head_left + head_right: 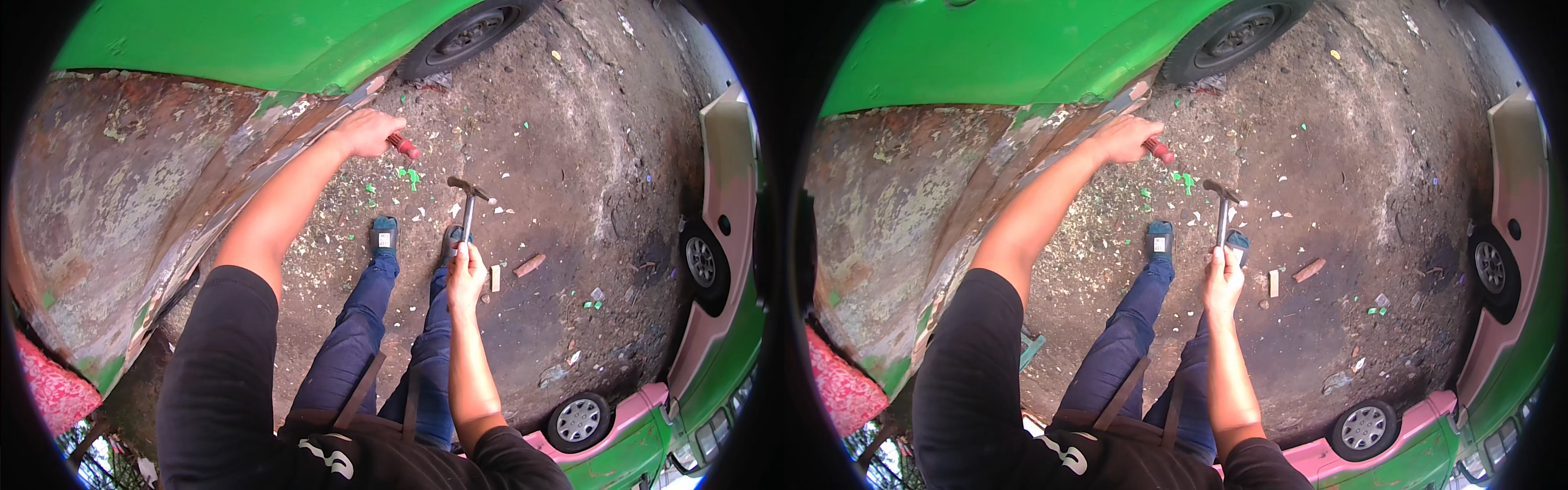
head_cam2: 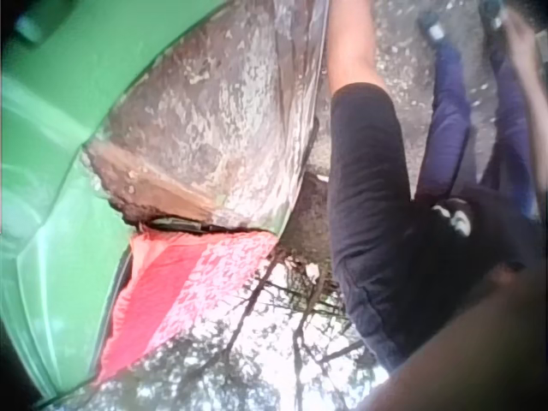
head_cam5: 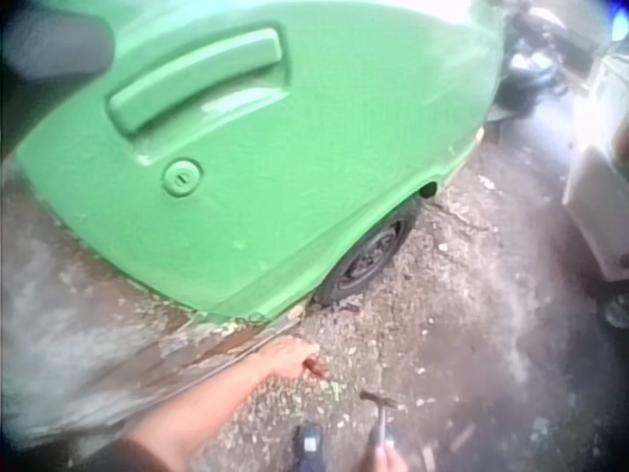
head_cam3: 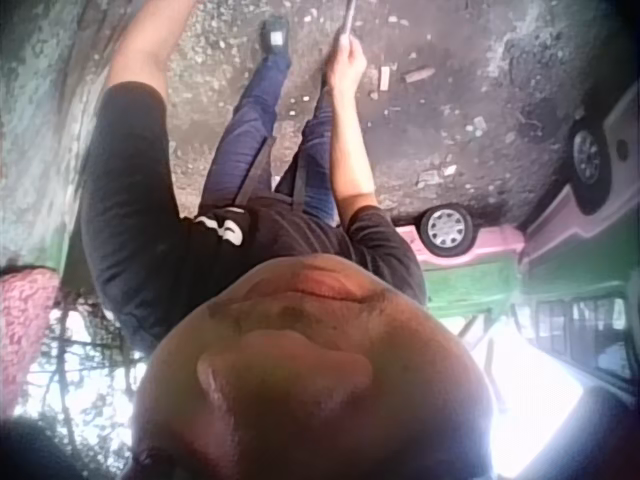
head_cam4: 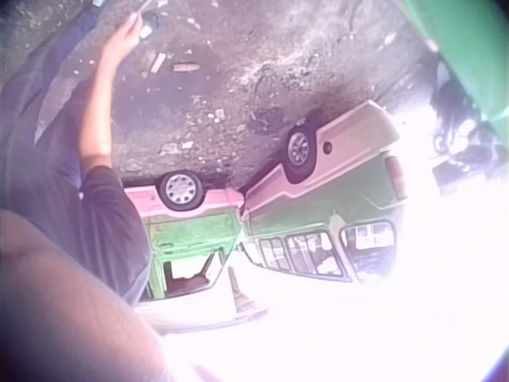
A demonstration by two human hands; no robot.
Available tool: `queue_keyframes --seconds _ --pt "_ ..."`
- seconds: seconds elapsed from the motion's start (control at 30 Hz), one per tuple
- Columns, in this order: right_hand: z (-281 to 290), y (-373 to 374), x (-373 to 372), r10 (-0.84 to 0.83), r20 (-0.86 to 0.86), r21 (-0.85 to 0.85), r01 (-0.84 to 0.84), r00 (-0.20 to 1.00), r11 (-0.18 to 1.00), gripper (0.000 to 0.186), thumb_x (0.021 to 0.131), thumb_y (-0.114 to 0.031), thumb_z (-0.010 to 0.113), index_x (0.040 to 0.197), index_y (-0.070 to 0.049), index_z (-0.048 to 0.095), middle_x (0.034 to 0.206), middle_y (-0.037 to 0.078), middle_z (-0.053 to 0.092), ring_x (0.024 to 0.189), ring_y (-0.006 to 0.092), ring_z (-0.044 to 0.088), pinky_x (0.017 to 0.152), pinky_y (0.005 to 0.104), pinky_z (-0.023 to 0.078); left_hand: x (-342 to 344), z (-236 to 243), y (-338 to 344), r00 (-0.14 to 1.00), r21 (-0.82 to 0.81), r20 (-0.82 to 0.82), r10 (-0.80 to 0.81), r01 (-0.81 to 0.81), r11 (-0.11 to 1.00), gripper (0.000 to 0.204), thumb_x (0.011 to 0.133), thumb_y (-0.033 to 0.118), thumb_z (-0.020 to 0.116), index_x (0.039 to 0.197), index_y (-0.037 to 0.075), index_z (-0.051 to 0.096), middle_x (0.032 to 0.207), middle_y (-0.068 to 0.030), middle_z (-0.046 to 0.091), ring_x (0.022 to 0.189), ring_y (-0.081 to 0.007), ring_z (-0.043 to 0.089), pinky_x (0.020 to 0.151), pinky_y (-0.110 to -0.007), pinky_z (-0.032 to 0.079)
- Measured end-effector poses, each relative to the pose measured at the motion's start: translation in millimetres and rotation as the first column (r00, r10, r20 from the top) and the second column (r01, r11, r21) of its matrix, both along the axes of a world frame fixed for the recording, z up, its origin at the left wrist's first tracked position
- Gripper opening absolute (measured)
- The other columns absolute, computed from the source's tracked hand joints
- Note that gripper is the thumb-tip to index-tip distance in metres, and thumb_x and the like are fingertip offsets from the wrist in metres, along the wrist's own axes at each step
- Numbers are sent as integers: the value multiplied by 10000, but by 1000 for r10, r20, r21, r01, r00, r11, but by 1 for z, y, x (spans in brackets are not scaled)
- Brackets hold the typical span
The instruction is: The person repeatedly hammers a red-handled tool against the lower edge of a green vehicle panel, creating small chips and debris. The person moves along the panel and continues hammering at different spots.
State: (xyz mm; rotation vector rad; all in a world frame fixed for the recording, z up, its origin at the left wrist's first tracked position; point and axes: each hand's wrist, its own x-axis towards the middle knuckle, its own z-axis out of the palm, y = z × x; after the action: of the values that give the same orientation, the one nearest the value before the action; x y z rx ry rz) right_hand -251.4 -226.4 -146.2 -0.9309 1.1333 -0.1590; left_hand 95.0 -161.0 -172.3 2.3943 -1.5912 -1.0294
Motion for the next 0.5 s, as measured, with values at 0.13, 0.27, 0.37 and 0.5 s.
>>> queue_keyframes --seconds 0.13,0.27,0.37,0.5 --pt "4 -3 -1 -21 -31 -5 21 999 1000 210 1007 -237 563 970 -45 640 613 -90 408 511 11 350 452 204 259 3 -7 1 999 -47 -33 -30 28 998 202 765 190 700 868 94 555 809 -137 664 836 -367 655 693 -489 486" --pt "0 -5 -1 -30 -47 -16 29 998 999 211 1005 -243 568 978 -46 641 622 -91 418 513 10 355 450 202 263 5 -24 -2 998 -33 15 -65 65 997 139 788 255 678 839 140 620 822 -118 691 808 -350 669 693 -481 509" --pt "-7 -7 -3 -41 -29 -9 40 999 999 217 1006 -246 569 983 -42 640 637 -90 429 518 12 357 454 200 267 1 -33 -8 996 -36 37 -87 88 995 144 795 257 667 792 122 618 764 -125 680 755 -357 665 666 -482 502" --pt "-11 -10 3 -37 -48 -42 35 998 999 225 1006 -252 569 990 -38 638 641 -86 436 524 15 361 461 203 276 7 -45 -14 998 -39 5 -69 70 997 130 806 257 630 789 129 641 739 -139 673 735 -367 663 672 -481 508"
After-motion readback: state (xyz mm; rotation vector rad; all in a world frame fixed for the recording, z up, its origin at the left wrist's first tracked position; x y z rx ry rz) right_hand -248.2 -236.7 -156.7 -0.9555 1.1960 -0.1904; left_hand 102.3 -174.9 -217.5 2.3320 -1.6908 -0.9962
